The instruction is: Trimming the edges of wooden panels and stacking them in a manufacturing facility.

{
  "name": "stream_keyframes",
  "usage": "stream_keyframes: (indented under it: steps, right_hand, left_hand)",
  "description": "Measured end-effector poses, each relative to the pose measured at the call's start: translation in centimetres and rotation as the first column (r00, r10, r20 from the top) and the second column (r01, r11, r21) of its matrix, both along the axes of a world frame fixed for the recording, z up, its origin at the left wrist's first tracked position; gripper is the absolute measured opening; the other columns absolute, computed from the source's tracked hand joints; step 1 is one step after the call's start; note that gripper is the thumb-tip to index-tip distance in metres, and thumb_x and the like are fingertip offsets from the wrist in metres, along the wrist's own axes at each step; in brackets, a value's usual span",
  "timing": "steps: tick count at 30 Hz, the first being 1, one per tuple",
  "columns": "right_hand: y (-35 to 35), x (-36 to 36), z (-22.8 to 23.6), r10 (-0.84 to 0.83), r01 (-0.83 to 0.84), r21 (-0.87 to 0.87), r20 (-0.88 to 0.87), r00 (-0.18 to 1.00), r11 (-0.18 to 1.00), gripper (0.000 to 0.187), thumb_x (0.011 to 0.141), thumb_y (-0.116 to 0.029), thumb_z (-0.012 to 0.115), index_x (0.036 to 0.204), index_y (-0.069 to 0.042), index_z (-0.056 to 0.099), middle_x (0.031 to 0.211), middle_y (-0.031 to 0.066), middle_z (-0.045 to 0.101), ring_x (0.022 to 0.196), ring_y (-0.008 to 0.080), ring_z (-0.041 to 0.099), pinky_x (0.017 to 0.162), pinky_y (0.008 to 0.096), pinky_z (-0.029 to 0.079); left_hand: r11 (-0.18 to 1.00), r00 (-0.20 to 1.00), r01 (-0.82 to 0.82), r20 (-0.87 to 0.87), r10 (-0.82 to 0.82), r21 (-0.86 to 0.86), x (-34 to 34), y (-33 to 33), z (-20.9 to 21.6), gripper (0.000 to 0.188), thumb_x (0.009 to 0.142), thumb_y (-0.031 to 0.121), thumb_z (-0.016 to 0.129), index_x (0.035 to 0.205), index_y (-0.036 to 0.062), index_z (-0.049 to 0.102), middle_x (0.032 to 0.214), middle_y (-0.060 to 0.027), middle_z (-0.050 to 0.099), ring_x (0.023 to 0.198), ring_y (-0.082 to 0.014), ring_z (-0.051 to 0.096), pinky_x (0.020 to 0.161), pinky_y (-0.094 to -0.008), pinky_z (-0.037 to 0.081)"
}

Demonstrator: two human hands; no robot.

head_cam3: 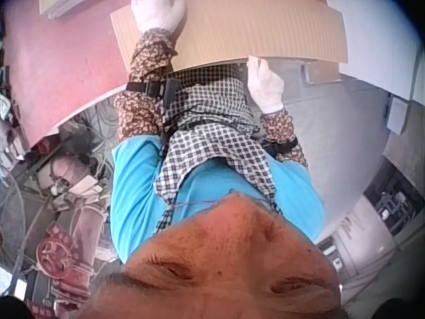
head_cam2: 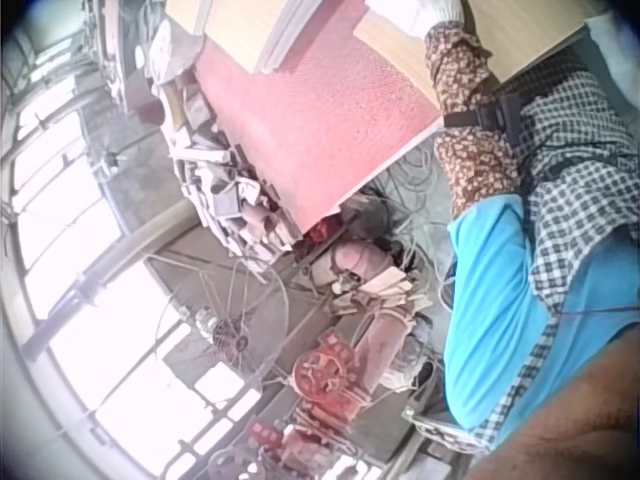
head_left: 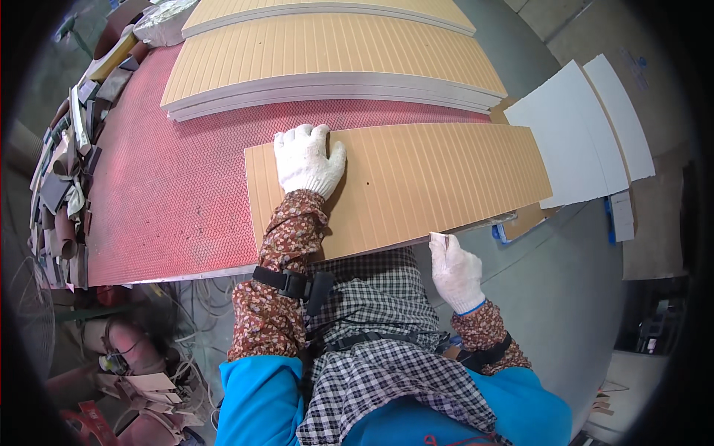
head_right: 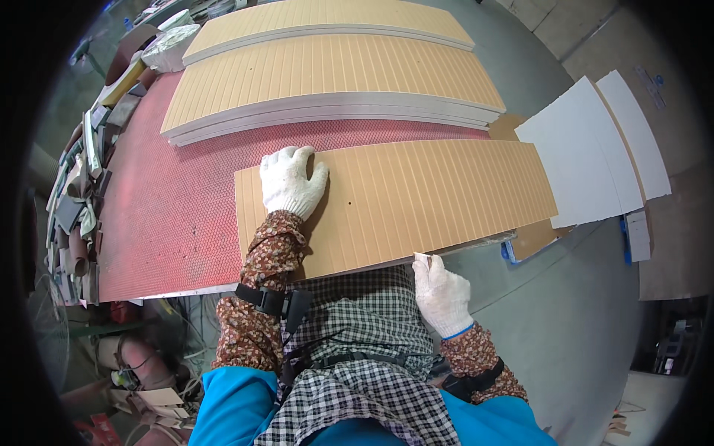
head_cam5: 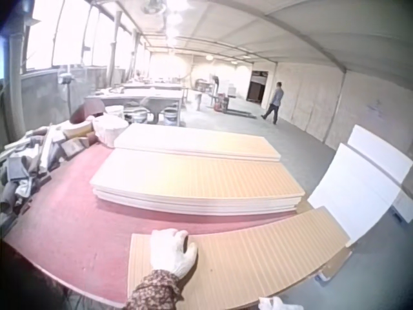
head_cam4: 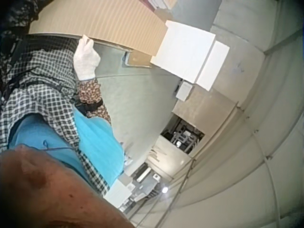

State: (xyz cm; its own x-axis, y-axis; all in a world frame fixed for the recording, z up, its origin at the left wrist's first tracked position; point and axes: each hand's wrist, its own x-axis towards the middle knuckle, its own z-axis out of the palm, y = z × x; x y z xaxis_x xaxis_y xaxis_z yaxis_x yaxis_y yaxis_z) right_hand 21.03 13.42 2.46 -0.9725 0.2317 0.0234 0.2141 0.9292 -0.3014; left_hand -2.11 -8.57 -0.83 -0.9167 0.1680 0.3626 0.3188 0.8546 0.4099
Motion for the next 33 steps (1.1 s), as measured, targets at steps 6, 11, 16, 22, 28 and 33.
stream_keyframes:
  steps: [6, 11, 16, 22, 28, 33]
  right_hand:
    - [0.3, -2.4, 1.6, 0.173, -0.185, 0.141, 0.092, 0.981, 0.972, 0.023, 0.108, -0.023, 0.050, 0.115, -0.005, 0.063, 0.091, 0.0202, 0.070, 0.071, 0.0406, 0.070, 0.060, 0.0513, 0.055]
    - [1.6, -9.0, 1.1, 0.255, -0.308, 0.299, 0.202, 0.946, 0.903, 0.025, 0.107, -0.024, 0.045, 0.114, -0.006, 0.061, 0.100, 0.0185, 0.070, 0.077, 0.0372, 0.073, 0.062, 0.0509, 0.059]
    - [2.6, -18.0, 0.1, 0.328, -0.357, 0.384, 0.142, 0.934, 0.851, 0.025, 0.106, -0.020, 0.043, 0.112, -0.004, 0.062, 0.101, 0.0200, 0.069, 0.085, 0.0383, 0.074, 0.069, 0.0512, 0.060]
    - [4.1, -26.8, -0.8, 0.463, -0.477, 0.450, 0.151, 0.874, 0.755, 0.030, 0.106, -0.019, 0.042, 0.112, 0.000, 0.064, 0.105, 0.0219, 0.070, 0.096, 0.0395, 0.072, 0.081, 0.0521, 0.060]
    - [5.0, -29.3, -0.7, 0.568, -0.601, 0.454, 0.226, 0.791, 0.657, 0.036, 0.107, -0.019, 0.039, 0.103, 0.001, 0.069, 0.113, 0.0244, 0.070, 0.102, 0.0425, 0.071, 0.091, 0.0525, 0.058]
    - [3.1, -24.1, -0.9, 0.474, -0.447, 0.513, 0.086, 0.876, 0.733, 0.029, 0.105, -0.018, 0.044, 0.115, 0.000, 0.065, 0.104, 0.0202, 0.069, 0.090, 0.0371, 0.074, 0.076, 0.0487, 0.062]
  left_hand:
    - [1.000, 1.000, -0.001, -0.012, 0.001, -0.001, -0.2, 0.0, -0.1, 0.039, 0.090, 0.035, 0.070, 0.118, 0.0087, 0.072, 0.116, -0.0112, 0.069, 0.120, -0.0307, 0.059, 0.114, -0.0488, 0.035]
    - [1.000, 1.000, -0.015, -0.022, 0.015, 0.004, 0.0, 0.2, 0.0, 0.038, 0.089, 0.034, 0.070, 0.118, 0.0084, 0.072, 0.116, -0.0115, 0.069, 0.119, -0.0316, 0.060, 0.116, -0.0506, 0.034]
    - [1.000, 1.000, -0.006, -0.017, 0.006, 0.026, 0.0, 0.3, 0.2, 0.037, 0.089, 0.033, 0.070, 0.117, 0.0082, 0.072, 0.115, -0.0119, 0.069, 0.118, -0.0319, 0.060, 0.116, -0.0513, 0.034]
    - [0.999, 0.999, -0.020, -0.047, 0.022, 0.044, 0.1, 0.1, 0.1, 0.036, 0.088, 0.032, 0.071, 0.114, 0.0080, 0.073, 0.113, -0.0119, 0.069, 0.116, -0.0318, 0.061, 0.114, -0.0508, 0.035]
    - [0.997, 0.997, -0.012, -0.077, 0.018, 0.082, 0.0, 0.5, -0.4, 0.035, 0.087, 0.031, 0.071, 0.112, 0.0076, 0.074, 0.111, -0.0118, 0.070, 0.115, -0.0319, 0.061, 0.111, -0.0499, 0.038]
    - [0.997, 0.999, -0.009, -0.040, 0.012, 0.077, 0.0, -0.1, 0.0, 0.035, 0.087, 0.031, 0.071, 0.112, 0.0075, 0.074, 0.111, -0.0120, 0.070, 0.115, -0.0317, 0.061, 0.110, -0.0488, 0.038]
